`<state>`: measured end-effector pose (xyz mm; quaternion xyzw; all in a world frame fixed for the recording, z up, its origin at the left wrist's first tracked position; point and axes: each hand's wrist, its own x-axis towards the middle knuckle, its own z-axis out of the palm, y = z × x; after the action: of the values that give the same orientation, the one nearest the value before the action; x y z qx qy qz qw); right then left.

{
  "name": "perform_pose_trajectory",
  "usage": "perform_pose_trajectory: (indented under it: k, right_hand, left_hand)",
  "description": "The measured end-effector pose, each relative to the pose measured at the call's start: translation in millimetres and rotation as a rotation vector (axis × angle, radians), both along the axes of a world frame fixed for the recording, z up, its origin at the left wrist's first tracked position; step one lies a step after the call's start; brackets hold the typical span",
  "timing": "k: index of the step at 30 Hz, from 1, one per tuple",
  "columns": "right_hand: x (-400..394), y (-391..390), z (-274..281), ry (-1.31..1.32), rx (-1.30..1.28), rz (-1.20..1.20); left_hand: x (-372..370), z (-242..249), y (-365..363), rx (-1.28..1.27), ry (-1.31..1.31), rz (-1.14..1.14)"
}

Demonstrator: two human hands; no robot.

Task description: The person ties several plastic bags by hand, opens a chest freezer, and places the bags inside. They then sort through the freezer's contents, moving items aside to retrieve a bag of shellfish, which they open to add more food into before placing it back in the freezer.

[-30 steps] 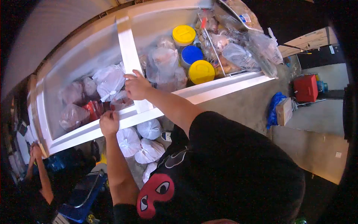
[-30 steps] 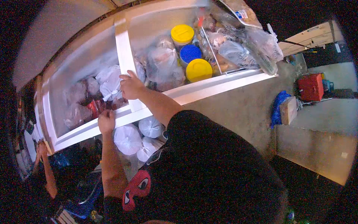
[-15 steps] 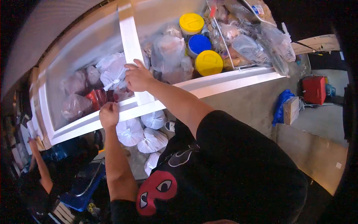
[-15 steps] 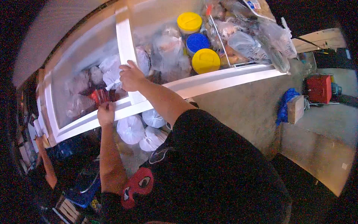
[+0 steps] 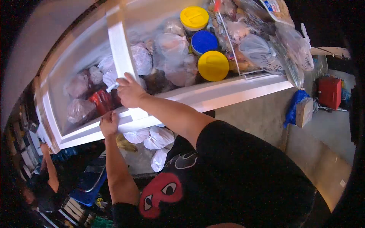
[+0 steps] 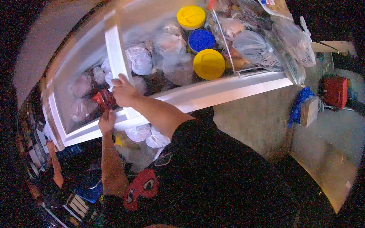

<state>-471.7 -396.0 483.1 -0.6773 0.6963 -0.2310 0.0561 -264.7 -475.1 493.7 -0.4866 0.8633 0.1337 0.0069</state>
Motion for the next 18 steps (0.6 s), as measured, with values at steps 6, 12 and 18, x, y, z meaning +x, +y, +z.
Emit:
perform_pose_trajectory:
  k: [6, 12, 18]
  right_hand:
    - [4.4, -3.5, -12.3, 0.004, -0.05, -0.014]
    - [-20.2, -2.6, -9.4, -0.863, -0.372, -0.076]
    - [-149.3, 25.5, -113.3, -0.568, -0.297, -0.787]
  left_hand:
    - [-0.1, -16.8, 8.1, -0.068, -0.104, 0.016]
    - [-12.2, -9.5, 14.1, -0.082, -0.104, 0.067]
    - [1.5, -22.1, 11.7, 0.032, 0.085, 0.173]
